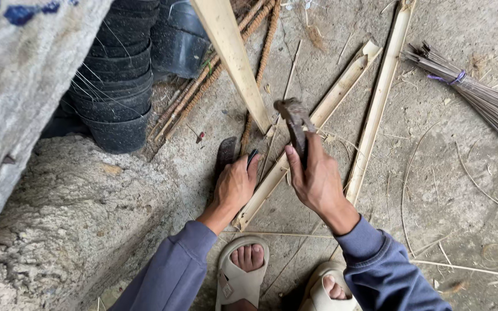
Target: The person sits on the ground and splits a bamboo pole into thin strips using a knife, then uses a hammer and a chisel-like tool to split and shape the bamboo pieces, arranging the finished strips on the ground.
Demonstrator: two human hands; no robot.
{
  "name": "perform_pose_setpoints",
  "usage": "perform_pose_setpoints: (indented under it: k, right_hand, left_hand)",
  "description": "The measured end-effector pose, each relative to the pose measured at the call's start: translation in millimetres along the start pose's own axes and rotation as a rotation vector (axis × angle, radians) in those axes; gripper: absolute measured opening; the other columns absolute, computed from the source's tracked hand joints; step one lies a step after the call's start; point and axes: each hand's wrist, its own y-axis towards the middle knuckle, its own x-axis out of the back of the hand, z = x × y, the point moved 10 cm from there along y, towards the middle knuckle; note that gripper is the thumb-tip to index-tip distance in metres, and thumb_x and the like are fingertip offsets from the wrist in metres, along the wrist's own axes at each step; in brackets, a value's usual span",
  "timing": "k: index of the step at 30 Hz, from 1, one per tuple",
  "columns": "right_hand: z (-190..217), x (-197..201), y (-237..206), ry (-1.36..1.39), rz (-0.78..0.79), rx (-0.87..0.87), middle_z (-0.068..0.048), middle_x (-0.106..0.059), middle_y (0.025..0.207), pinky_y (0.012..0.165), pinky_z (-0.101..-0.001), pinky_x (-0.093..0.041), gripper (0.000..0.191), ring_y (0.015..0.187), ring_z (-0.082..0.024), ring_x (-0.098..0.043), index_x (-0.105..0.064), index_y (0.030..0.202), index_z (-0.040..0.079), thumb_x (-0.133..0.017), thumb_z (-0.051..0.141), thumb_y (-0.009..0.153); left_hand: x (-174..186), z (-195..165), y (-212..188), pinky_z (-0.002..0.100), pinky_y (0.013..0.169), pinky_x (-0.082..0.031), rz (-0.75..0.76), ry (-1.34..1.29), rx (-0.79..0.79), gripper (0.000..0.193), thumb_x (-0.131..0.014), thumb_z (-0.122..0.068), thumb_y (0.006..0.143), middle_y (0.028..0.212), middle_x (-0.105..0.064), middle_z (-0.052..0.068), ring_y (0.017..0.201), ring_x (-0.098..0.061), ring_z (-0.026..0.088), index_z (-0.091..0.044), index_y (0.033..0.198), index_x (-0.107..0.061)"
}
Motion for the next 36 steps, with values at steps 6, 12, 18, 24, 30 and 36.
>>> perform_pose_setpoints:
  k: [6, 12, 18, 24, 30, 36]
  right_hand:
    - [5, -2, 0, -0.203, 0.037, 0.047, -0.014, -0.055, 0.058, 0.031, -0.0411, -0.037, 0.023, 0.036, -0.022, -0.047, -0.044, 0.107, -0.001, -0.051, 0.021, 0.11]
    - [-9, -6, -11, -0.108, 0.074, -0.035, -0.013, -0.055, 0.057, 0.03, -0.0396, -0.036, 0.025, 0.034, -0.021, -0.048, -0.046, 0.111, -0.003, -0.052, 0.02, 0.107]
    - [19, -7, -6, -0.291, 0.028, 0.172, -0.014, -0.054, 0.057, 0.032, -0.0418, -0.036, 0.023, 0.035, -0.024, -0.046, -0.048, 0.111, -0.003, -0.054, 0.019, 0.107]
    - [6, 7, 0, -0.158, -0.006, -0.005, -0.016, -0.058, 0.059, 0.035, -0.0422, -0.041, 0.029, 0.039, -0.027, -0.055, -0.047, 0.116, -0.005, -0.053, 0.021, 0.107]
    - [8, -3, 4, -0.252, 0.119, -0.05, -0.024, -0.062, 0.062, 0.042, -0.05, -0.043, 0.026, 0.047, -0.041, -0.058, -0.048, 0.11, -0.002, -0.052, 0.024, 0.107]
    - [13, 8, -1, -0.176, -0.062, 0.025, -0.028, -0.062, 0.066, 0.044, -0.0518, -0.047, 0.038, 0.052, -0.046, -0.061, -0.045, 0.119, -0.009, -0.055, 0.026, 0.106]
  left_hand:
    - [10, -10, -1, 0.055, 0.059, -0.054, -0.065, 0.117, -0.051, 0.039, -0.051, -0.037, 0.106, 0.072, -0.069, 0.023, 0.062, -0.068, 0.044, -0.005, 0.088, -0.064]
    - [7, -8, -1, 0.057, 0.062, -0.053, -0.011, 0.084, 0.017, 0.04, -0.05, -0.038, 0.106, 0.077, -0.068, 0.026, 0.069, -0.067, 0.047, -0.005, 0.088, -0.064]
    - [12, -11, -5, 0.056, 0.064, -0.053, -0.044, 0.101, 0.009, 0.043, -0.051, -0.038, 0.107, 0.076, -0.068, 0.026, 0.071, -0.067, 0.047, -0.004, 0.084, -0.063]
    - [1, -3, -5, 0.052, 0.061, -0.056, 0.024, -0.058, 0.035, 0.037, -0.047, -0.036, 0.106, 0.077, -0.07, 0.024, 0.068, -0.07, 0.043, -0.006, 0.096, -0.066]
    - [5, -3, -5, 0.058, 0.07, -0.052, -0.052, 0.096, 0.036, 0.037, -0.054, -0.035, 0.106, 0.082, -0.07, 0.026, 0.075, -0.066, 0.049, -0.005, 0.091, -0.069]
    - [6, -4, -9, 0.057, 0.07, -0.053, -0.016, -0.019, 0.043, 0.038, -0.05, -0.037, 0.105, 0.086, -0.07, 0.026, 0.08, -0.066, 0.049, -0.005, 0.098, -0.069]
